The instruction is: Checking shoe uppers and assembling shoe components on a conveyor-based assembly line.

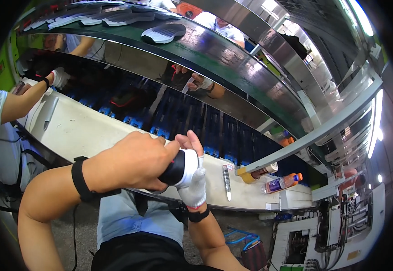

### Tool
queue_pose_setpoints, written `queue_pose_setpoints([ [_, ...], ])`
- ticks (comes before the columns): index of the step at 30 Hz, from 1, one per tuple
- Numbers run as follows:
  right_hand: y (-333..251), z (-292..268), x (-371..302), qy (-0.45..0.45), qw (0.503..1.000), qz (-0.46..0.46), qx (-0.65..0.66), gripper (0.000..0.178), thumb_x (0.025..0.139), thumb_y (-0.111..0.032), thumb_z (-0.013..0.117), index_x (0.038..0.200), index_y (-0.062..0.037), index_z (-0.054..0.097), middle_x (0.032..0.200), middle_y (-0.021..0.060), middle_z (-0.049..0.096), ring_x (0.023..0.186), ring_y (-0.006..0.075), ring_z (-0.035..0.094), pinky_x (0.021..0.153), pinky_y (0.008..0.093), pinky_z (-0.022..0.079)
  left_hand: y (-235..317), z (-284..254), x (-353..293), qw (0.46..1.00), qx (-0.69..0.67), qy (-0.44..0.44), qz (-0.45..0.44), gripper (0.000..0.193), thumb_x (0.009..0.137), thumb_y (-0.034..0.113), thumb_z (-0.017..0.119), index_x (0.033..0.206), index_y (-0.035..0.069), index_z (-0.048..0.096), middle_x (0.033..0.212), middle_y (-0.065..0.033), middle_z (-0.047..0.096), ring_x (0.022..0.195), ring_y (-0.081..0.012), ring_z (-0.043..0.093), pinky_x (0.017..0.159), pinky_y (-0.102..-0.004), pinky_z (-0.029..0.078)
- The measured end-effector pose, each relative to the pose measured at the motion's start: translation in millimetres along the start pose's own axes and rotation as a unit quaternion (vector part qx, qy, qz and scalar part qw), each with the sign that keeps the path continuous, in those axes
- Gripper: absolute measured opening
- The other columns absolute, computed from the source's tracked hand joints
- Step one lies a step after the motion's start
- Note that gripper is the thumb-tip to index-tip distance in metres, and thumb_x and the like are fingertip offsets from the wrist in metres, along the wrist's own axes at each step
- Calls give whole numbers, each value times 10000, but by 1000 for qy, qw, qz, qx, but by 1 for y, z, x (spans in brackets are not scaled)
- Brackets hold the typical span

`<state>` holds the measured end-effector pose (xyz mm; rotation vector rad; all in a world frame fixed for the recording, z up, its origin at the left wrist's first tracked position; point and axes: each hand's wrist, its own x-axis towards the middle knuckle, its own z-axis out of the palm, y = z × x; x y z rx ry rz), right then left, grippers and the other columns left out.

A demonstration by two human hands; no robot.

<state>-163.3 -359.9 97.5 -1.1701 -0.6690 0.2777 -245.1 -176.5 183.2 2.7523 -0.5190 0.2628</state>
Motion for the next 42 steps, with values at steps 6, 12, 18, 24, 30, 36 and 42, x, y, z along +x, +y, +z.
queue_pose_setpoints([
  [6, -19, -18, -27, 23, 978, -15, -206, 702, 1113, -529, 515, 1573, 1, 490, 1573, 231, 560, 1451, 336, 560, 1270, 473, 396, 15, 9, 9, 998, 14, 10, 58, 647, 763, 339, 958, 1180, -39, 637, 907, -188, 755, 807, -359, 788, 720, -449, 621],
  [12, 25, -20, -56, 178, 941, -274, -85, 186, 1080, -210, 580, 1223, -97, 540, 1327, 180, 592, 1291, 357, 608, 1196, 641, 469, 46, 39, -1, 986, 104, 116, 66, 429, 888, 233, 781, 1169, -62, 647, 802, -138, 699, 646, -257, 740, 496, -362, 565],
  [18, 26, -20, -62, 143, 930, -324, -97, 181, 1054, -165, 636, 1171, -159, 499, 1234, 111, 587, 1257, 346, 598, 1139, 652, 525, 53, 36, -12, 979, 144, 126, 67, 352, 929, 216, 728, 1143, -51, 647, 781, -119, 663, 615, -219, 722, 478, -334, 558],
  [24, 19, -22, -64, 145, 904, -356, -190, 208, 1006, -44, 659, 1087, -143, 495, 1188, 112, 573, 1154, 330, 599, 1046, 606, 558, 61, 45, -19, 977, 164, 130, 47, 425, 922, 276, 760, 1191, -35, 654, 819, -122, 642, 630, -248, 708, 473, -341, 544],
  [30, 20, -14, -73, 65, 883, -395, -245, 493, 913, -410, 883, 1159, -139, 554, 1181, 119, 598, 1038, 295, 573, 939, 495, 535, 40, 21, -38, 994, 46, 52, 81, 534, 804, 275, 798, 1282, 68, 676, 1093, -100, 679, 945, -252, 713, 716, -345, 583],
  [36, 49, -10, -92, 39, 902, -313, -295, 604, 805, -267, 978, 1263, -131, 608, 1115, 94, 643, 969, 266, 615, 874, 425, 522, 30, -47, -75, 998, 20, -55, -6, 1039, 706, 268, 946, 1646, 154, 519, 1578, -224, 523, 1322, -419, 616, 1064, -469, 556],
  [42, 91, 2, -92, -85, 889, -321, -314, 534, 668, -209, 963, 1105, -212, 656, 1000, 19, 619, 925, 294, 603, 832, 455, 515, 43, -20, -140, 986, -108, -26, -128, 1343, 625, 448, 1057, 1676, -56, 388, 1684, -302, 393, 1543, -484, 453, 1268, -528, 419],
])
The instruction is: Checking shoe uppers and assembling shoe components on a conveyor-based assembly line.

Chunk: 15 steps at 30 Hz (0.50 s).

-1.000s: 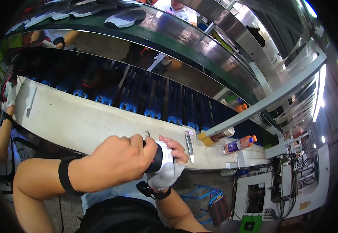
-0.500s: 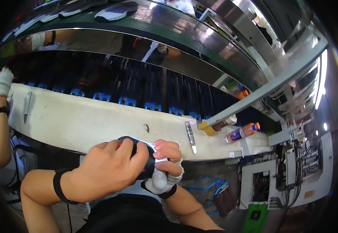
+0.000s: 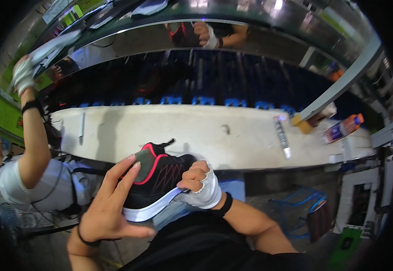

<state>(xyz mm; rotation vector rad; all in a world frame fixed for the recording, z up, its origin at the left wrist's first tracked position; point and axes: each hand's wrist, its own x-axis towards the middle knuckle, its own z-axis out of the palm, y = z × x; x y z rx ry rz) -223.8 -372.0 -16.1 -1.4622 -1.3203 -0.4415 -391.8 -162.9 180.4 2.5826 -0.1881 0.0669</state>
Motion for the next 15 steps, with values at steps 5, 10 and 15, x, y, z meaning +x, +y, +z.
queue_pose_setpoints([
  [5, -11, 12, 20, -37, 999, 9, 32, 462, 636, -293, 995, 966, -230, 678, 907, -42, 620, 872, 247, 596, 749, 438, 441, -28, 18, -22, 993, -33, 87, -68, 1083, 628, 430, 1043, 1544, 73, 590, 1661, -242, 439, 1524, -478, 468, 1231, -564, 434],
  [10, -16, 9, 47, -101, 991, 51, 76, 369, 694, -373, 1003, 846, -238, 695, 831, -65, 610, 783, 211, 555, 699, 407, 394, -56, 32, -40, 991, -38, 114, -53, 895, 665, 532, 994, 1344, 52, 663, 1633, -277, 453, 1514, -450, 464, 1237, -548, 375],
  [15, -18, 7, 54, -140, 978, 83, 128, 322, 793, -425, 968, 813, -217, 723, 812, -45, 637, 743, 208, 550, 694, 402, 390, -55, 37, -45, 989, -14, 144, -36, 819, 705, 508, 953, 1313, 40, 668, 1575, -266, 508, 1445, -431, 523, 1201, -534, 420],
])
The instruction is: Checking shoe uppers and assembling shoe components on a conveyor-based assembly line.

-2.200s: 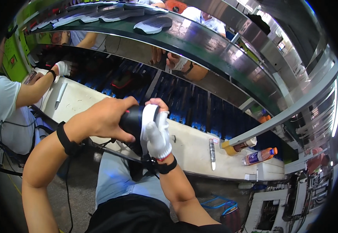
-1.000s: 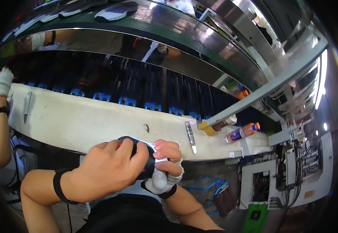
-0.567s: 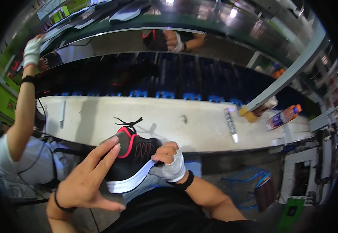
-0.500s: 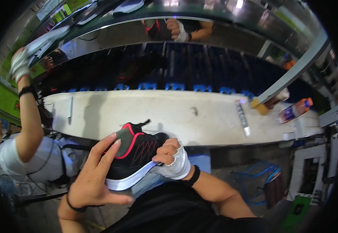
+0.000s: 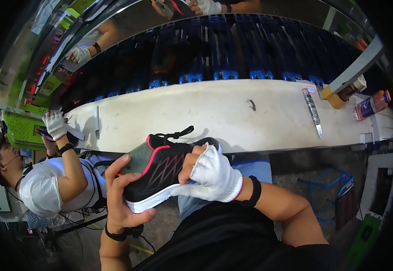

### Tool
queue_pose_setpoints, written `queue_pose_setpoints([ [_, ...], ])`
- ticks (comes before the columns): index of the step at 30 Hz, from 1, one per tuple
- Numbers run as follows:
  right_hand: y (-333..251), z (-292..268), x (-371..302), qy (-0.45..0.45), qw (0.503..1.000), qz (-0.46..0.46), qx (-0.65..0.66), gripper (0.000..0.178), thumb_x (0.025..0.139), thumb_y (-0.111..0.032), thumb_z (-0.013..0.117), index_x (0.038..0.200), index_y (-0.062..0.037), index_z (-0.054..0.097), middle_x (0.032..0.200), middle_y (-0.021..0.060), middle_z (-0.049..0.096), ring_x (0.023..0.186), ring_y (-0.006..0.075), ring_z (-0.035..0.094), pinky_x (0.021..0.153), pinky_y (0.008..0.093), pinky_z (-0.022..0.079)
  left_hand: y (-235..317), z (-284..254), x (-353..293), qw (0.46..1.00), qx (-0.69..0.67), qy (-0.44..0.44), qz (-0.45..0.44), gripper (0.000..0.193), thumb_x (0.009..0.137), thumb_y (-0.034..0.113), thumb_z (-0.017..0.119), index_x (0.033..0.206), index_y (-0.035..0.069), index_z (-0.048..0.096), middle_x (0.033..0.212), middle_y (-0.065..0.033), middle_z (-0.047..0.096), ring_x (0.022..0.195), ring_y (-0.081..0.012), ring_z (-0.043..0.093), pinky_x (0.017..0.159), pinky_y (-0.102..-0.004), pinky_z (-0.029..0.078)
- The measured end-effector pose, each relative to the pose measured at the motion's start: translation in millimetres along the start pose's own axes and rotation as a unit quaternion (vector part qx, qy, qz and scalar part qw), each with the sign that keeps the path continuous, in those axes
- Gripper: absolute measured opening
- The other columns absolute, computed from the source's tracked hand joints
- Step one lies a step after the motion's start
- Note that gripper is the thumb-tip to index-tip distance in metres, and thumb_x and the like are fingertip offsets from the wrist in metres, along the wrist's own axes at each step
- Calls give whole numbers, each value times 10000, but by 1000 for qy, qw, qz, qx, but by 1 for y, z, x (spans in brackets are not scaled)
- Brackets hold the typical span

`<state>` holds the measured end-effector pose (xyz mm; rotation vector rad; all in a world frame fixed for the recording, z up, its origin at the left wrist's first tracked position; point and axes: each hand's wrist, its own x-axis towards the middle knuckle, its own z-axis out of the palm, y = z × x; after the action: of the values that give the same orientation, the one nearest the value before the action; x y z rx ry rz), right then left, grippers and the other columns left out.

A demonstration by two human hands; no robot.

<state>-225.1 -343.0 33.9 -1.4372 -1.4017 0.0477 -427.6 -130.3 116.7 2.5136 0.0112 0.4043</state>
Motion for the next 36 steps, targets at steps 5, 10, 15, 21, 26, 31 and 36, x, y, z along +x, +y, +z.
queue_pose_setpoints([
  [5, -9, -1, 9, 60, 994, 92, -26, 811, 734, -568, 991, 1312, -87, 688, 1198, 162, 712, 1152, 388, 654, 1086, 476, 490, 9, 0, 3, 999, 15, 16, 43, 724, 692, 342, 975, 1282, 22, 704, 1431, -222, 626, 1213, -415, 658, 1008, -504, 548],
  [10, 22, -14, 11, -120, 975, 185, -18, 1061, 781, -774, 845, 1530, -56, 619, 1327, 296, 718, 1265, 461, 661, 1121, 533, 512, 21, -1, 7, 998, 30, 16, 50, 711, 697, 344, 973, 1271, 17, 708, 1399, -204, 640, 1170, -400, 661, 971, -494, 556],
  [15, 47, 8, -14, 141, 919, 295, 222, 302, 1125, -257, 637, 1153, 10, 775, 988, 148, 801, 948, 202, 765, 930, 324, 567, 27, -3, 22, 998, 27, 18, 56, 768, 680, 345, 981, 1302, -7, 699, 1402, -242, 640, 1230, -425, 660, 1030, -500, 555],
  [21, -4, -24, -50, 136, 976, 167, -39, 591, 837, -62, 723, 1416, 5, 626, 1357, 204, 712, 1206, 369, 713, 1077, 434, 553, 40, 4, 36, 991, -98, 84, 32, 1179, 658, 419, 1065, 1595, 18, 473, 1626, -272, 455, 1377, -434, 625, 1142, -483, 548],
  [26, -77, -68, -62, 183, 964, -24, -190, 1065, 740, -702, 957, 1525, -119, 536, 1514, 194, 555, 1310, 421, 626, 1070, 530, 536, 21, 50, 109, 925, -378, 25, -39, 1066, 788, 261, 997, 1636, 50, 387, 1637, -210, 463, 1411, -360, 622, 1041, -456, 630],
  [31, -77, -79, -90, 287, 942, 137, -112, 1006, 837, -488, 977, 1616, -79, 491, 1623, 261, 491, 1409, 386, 608, 1169, 478, 507, -132, 126, 255, 991, -4, 107, -76, 946, 858, 318, 919, 1593, -29, 434, 1589, -278, 509, 1467, -427, 538, 1168, -493, 518],
  [36, -96, -78, -96, 275, 935, 198, -103, 998, 803, -424, 1000, 1572, -35, 496, 1501, 205, 602, 1348, 312, 642, 1154, 429, 504, -265, 138, 317, 979, 61, 76, -181, 1010, 885, 509, 867, 1617, -34, 433, 1394, -366, 674, 1350, -521, 636, 1129, -552, 526],
])
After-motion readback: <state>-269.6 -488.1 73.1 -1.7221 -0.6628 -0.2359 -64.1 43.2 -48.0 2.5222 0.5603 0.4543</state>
